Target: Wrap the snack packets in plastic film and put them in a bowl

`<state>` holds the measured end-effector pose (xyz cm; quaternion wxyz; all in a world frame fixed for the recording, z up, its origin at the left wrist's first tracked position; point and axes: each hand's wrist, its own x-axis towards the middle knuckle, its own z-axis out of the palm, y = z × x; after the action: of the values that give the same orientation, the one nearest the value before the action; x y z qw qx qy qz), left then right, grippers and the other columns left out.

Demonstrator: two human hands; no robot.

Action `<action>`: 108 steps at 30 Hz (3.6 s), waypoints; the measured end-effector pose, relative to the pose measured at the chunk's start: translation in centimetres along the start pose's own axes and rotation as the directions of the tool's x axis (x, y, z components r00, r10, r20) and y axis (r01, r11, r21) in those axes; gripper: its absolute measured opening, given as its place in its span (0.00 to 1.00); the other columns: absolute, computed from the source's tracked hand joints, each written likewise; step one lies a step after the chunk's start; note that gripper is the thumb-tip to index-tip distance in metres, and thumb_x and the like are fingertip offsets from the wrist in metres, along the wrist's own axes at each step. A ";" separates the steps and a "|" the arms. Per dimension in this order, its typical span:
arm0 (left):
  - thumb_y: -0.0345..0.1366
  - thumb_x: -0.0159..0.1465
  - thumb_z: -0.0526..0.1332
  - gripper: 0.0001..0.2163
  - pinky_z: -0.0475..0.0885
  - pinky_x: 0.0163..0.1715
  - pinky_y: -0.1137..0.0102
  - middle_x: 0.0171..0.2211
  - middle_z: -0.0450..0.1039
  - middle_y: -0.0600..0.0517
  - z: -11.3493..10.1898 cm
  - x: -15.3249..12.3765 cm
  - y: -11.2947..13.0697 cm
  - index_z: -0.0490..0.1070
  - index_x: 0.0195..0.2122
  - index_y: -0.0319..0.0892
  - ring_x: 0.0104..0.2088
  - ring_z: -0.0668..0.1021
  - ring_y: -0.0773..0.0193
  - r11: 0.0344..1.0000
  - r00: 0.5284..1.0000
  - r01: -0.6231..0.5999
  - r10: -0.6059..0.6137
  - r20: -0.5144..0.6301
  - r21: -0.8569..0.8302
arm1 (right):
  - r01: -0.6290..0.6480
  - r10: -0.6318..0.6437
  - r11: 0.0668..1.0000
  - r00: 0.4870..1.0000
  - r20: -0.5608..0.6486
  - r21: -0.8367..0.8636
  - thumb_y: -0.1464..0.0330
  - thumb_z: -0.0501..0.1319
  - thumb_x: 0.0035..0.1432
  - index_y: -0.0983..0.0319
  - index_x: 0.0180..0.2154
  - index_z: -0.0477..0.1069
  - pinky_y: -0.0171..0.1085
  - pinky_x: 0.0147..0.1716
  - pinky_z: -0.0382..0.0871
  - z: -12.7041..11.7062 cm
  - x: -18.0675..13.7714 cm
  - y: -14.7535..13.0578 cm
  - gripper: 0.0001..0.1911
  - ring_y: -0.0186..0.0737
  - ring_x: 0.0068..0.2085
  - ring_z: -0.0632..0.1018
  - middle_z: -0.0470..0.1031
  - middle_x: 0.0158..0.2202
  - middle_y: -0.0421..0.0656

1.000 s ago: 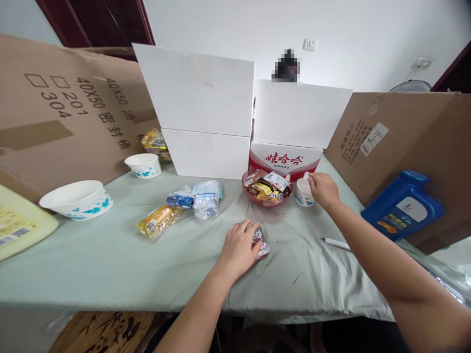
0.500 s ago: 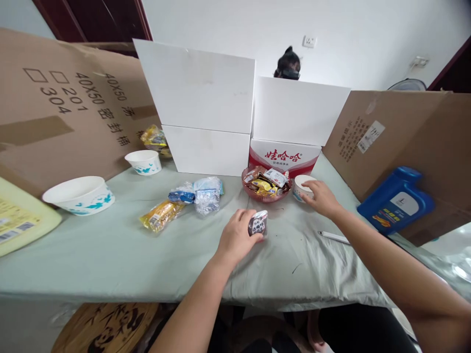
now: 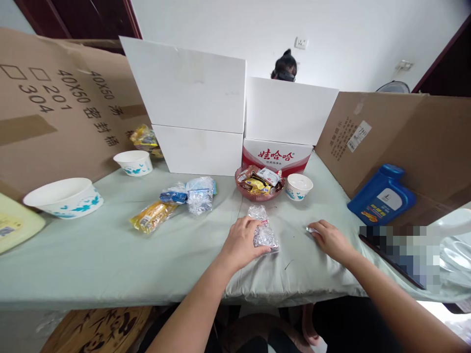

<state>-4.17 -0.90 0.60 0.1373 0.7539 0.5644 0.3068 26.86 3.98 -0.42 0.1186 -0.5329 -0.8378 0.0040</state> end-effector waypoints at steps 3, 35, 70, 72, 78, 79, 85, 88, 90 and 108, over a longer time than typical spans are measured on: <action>0.47 0.60 0.63 0.23 0.65 0.54 0.54 0.52 0.69 0.42 0.5 0.5 -1.1 0.66 0.53 0.41 0.55 0.70 0.46 0.991 0.991 0.131 -0.130 -0.021 0.043 | 0.076 -0.067 0.989 0.995 -0.072 0.125 0.69 0.48 0.66 0.60 0.49 0.68 0.43 0.41 0.72 -0.2 1.5 -3.2 0.15 0.43 0.42 0.77 0.72 0.44 0.48; 0.41 0.52 0.69 0.18 0.68 0.31 0.70 0.32 0.73 0.54 -0.8 -0.4 2.4 0.72 0.43 0.45 0.33 0.75 0.61 0.987 0.945 0.121 -0.082 0.316 -0.103 | -0.035 0.031 0.989 0.999 -0.031 -0.140 0.70 0.57 0.61 0.56 0.38 0.77 0.37 0.31 0.70 -0.2 -0.7 -4.3 0.10 0.43 0.36 0.77 0.75 0.33 0.44; 0.28 0.65 0.54 0.11 0.66 0.50 0.56 0.40 0.75 0.46 1.3 -0.2 1.9 0.71 0.47 0.41 0.46 0.73 0.54 0.945 0.969 -0.240 0.248 -0.008 0.222 | 0.365 -0.305 0.917 0.902 -0.305 0.163 0.74 0.50 0.64 0.61 0.63 0.54 0.56 0.59 0.61 1.2 -0.6 -9.5 0.26 0.50 0.64 0.61 0.65 0.60 0.53; 0.25 0.66 0.51 0.11 0.68 0.48 0.58 0.34 0.74 0.48 1.0 -1.1 3.3 0.72 0.40 0.41 0.42 0.74 0.56 0.925 0.951 -0.303 0.308 0.018 0.229 | 0.422 -0.381 0.899 0.886 -0.266 0.118 0.75 0.50 0.62 0.63 0.64 0.53 0.57 0.61 0.56 0.5 -1.0 -9.8 0.29 0.51 0.67 0.56 0.63 0.62 0.53; 0.26 0.62 0.55 0.07 0.72 0.32 0.66 0.33 0.76 0.51 -1.1 -4.6 7.4 0.69 0.37 0.42 0.32 0.78 0.58 0.951 0.855 -0.238 0.110 0.507 0.196 | 0.441 -0.451 0.882 0.892 0.025 0.167 0.63 0.59 0.59 0.60 0.47 0.72 0.58 0.60 0.54 -2.7 -2.8 -11.2 0.16 0.49 0.48 0.75 0.78 0.41 0.47; 0.26 0.63 0.55 0.06 0.72 0.31 0.66 0.33 0.76 0.50 -1.3 -4.7 7.7 0.69 0.38 0.42 0.31 0.79 0.57 0.953 0.833 -0.188 0.028 0.552 0.237 | 0.388 -0.404 0.909 0.911 0.089 0.152 0.59 0.61 0.58 0.60 0.43 0.73 0.56 0.56 0.60 -3.0 -2.9 -11.3 0.15 0.48 0.43 0.77 0.78 0.37 0.46; 0.28 0.66 0.52 0.08 0.73 0.34 0.63 0.33 0.78 0.44 -1.9 -2.7 7.1 0.69 0.43 0.38 0.36 0.81 0.51 0.886 0.780 0.087 -0.345 0.521 0.456 | 0.035 0.014 0.988 0.951 0.309 -0.153 0.65 0.51 0.68 0.62 0.35 0.74 0.39 0.29 0.68 -2.0 -2.9 -10.9 0.15 0.46 0.31 0.81 0.79 0.31 0.48; 0.35 0.62 0.62 0.19 0.73 0.39 0.64 0.43 0.76 0.42 -1.7 -2.1 5.8 0.65 0.53 0.37 0.41 0.80 0.51 0.861 0.826 0.166 -0.388 0.409 0.481 | -0.112 0.174 0.970 0.939 0.296 -0.216 0.60 0.58 0.63 0.65 0.47 0.71 0.40 0.28 0.70 -1.3 -2.4 -10.3 0.17 0.52 0.33 0.82 0.80 0.31 0.50; 0.40 0.56 0.68 0.34 0.73 0.42 0.63 0.56 0.67 0.37 -1.5 -2.0 4.9 0.57 0.62 0.39 0.46 0.79 0.48 0.846 0.867 0.214 -0.395 0.303 0.488 | -0.160 0.206 0.967 0.949 0.239 -0.199 0.56 0.64 0.57 0.66 0.56 0.64 0.42 0.29 0.72 -1.0 -2.2 -9.9 0.30 0.54 0.34 0.81 0.80 0.35 0.52; 0.52 0.36 0.75 0.64 0.61 0.57 0.51 0.66 0.54 0.41 -0.8 -0.5 0.9 0.37 0.69 0.51 0.63 0.60 0.42 0.925 0.897 0.079 -0.228 0.379 0.372 | 0.259 -0.250 0.907 0.966 -0.071 0.332 0.73 0.54 0.61 0.56 0.61 0.62 0.50 0.56 0.67 2.1 1.0 -10.5 0.27 0.47 0.57 0.70 0.67 0.59 0.48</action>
<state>-4.11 -1.74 1.57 0.1430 0.7663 0.6260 0.0231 16.67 0.57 -0.86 0.2190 -0.3909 -0.8851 0.1255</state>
